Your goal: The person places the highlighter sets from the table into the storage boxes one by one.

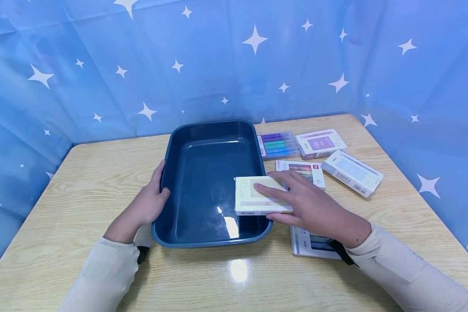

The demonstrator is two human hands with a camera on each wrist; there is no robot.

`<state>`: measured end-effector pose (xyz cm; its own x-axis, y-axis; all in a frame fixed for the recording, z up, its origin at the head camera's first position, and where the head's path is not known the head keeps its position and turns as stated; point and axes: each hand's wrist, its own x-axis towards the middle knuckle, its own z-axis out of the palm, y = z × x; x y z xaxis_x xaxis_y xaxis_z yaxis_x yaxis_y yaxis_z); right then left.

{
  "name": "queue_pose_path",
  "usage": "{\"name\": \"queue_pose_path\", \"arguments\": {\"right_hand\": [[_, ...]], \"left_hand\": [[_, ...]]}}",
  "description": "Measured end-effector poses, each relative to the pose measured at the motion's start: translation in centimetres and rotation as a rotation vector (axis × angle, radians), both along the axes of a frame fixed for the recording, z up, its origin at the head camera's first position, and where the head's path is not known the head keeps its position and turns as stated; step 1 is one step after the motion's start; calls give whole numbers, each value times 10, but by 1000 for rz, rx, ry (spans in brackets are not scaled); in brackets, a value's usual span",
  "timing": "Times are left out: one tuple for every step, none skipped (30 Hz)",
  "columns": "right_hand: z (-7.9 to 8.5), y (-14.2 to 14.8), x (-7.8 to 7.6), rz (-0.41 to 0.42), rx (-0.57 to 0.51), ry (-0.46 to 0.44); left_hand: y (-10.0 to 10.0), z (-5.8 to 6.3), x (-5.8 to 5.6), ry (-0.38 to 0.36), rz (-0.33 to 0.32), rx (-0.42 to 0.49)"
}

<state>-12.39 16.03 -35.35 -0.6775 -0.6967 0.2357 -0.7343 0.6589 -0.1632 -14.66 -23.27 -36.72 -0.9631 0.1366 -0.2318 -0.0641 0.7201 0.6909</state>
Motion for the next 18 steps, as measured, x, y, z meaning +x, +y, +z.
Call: {"name": "queue_pose_path", "arguments": {"right_hand": [[0, 0, 0, 0, 1, -3], [1, 0, 0, -1, 3, -8], [2, 0, 0, -1, 5, -9], [2, -1, 0, 0, 7, -9], [2, -1, 0, 3, 10, -8], [3, -1, 0, 4, 13, -7], [3, -2, 0, 5, 16, -7], [4, -2, 0, 5, 19, -4], [4, -2, -1, 6, 23, 1], [5, -2, -1, 6, 24, 2], [5, -2, -1, 5, 25, 3], [5, -1, -1, 2, 26, 1], [6, -1, -1, 1, 26, 1], [6, -1, -1, 1, 25, 0], [6, -1, -1, 0, 26, 0], [6, -2, -1, -2, 25, -1], [6, -2, -1, -4, 26, -1], [6, -2, -1, -7, 27, -1]], "left_hand": [[0, 0, 0, -1, 0, 0], [0, 0, 0, -1, -1, 0], [0, 0, 0, 0, -2, -1], [0, 0, 0, 2, -2, -2], [0, 0, 1, 2, -2, -3], [0, -1, 1, 4, -3, -3], [0, -1, 1, 5, -3, -3], [0, -1, 1, 7, -4, -2], [0, -1, 1, 7, -4, 0], [0, -1, 1, 8, -4, 2], [0, -1, 1, 8, -4, 4], [0, -2, 1, 10, -5, 4], [0, -2, 1, 11, -5, 3], [0, -1, 1, 12, -5, 3], [0, -1, 1, 13, -5, 1], [0, -1, 1, 14, -5, -1], [0, -1, 0, 14, -6, -4], [0, -1, 0, 14, -7, -7]]}}
